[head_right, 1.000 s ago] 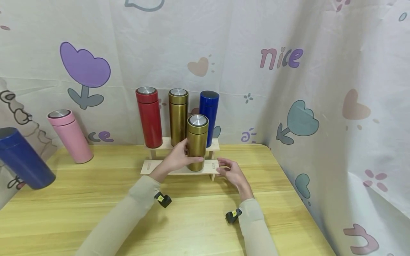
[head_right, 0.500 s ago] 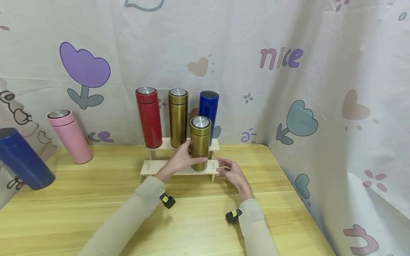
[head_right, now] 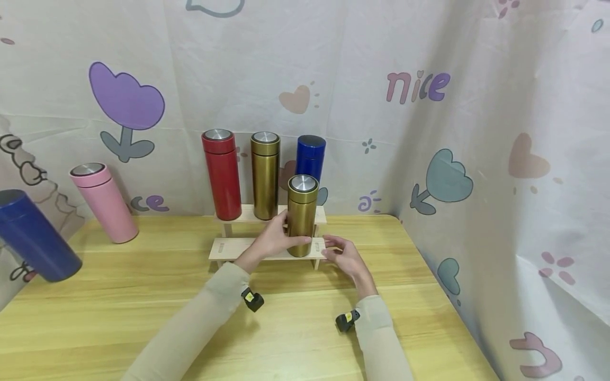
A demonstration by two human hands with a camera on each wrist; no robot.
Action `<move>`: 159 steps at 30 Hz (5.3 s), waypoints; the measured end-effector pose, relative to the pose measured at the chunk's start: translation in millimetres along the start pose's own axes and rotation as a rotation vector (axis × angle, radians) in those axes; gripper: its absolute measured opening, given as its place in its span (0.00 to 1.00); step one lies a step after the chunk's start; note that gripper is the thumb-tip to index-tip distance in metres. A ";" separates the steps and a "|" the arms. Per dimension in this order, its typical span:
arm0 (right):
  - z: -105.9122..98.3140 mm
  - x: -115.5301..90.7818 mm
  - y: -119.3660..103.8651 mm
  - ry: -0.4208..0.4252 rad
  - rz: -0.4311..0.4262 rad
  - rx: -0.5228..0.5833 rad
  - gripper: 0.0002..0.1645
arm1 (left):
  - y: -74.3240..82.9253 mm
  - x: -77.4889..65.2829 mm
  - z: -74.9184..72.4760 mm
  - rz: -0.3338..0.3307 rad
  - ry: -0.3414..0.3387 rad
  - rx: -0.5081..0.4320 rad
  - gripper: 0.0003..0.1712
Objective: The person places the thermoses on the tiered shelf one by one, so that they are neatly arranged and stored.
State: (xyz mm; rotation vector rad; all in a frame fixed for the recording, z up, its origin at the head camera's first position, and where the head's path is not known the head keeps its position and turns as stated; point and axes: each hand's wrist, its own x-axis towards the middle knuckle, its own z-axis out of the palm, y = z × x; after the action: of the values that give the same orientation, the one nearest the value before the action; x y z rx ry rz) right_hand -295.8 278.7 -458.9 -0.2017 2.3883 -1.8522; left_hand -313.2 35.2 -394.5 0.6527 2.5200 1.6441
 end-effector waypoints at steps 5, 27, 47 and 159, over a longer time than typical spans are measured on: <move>-1.0 -0.1 -0.3 -0.001 -0.002 -0.012 0.34 | -2.6 -0.6 3.4 -0.008 0.013 0.023 0.47; 0.5 0.1 -0.7 0.011 0.005 -0.008 0.33 | -3.4 -0.4 6.8 0.003 0.045 0.100 0.42; 1.8 -0.8 -0.5 -0.003 -0.005 -0.001 0.34 | -8.5 -1.6 8.1 -0.003 0.026 0.084 0.45; 3.3 2.7 -0.2 -0.009 0.012 0.040 0.36 | -177.1 -136.1 -298.7 -0.488 0.807 0.372 0.29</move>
State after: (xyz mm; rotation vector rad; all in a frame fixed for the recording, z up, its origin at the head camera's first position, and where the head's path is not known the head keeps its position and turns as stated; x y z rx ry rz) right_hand -298.0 275.0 -459.6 -0.1917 2.3389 -1.8877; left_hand -328.0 -333.7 -447.3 -0.7485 3.1586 1.4320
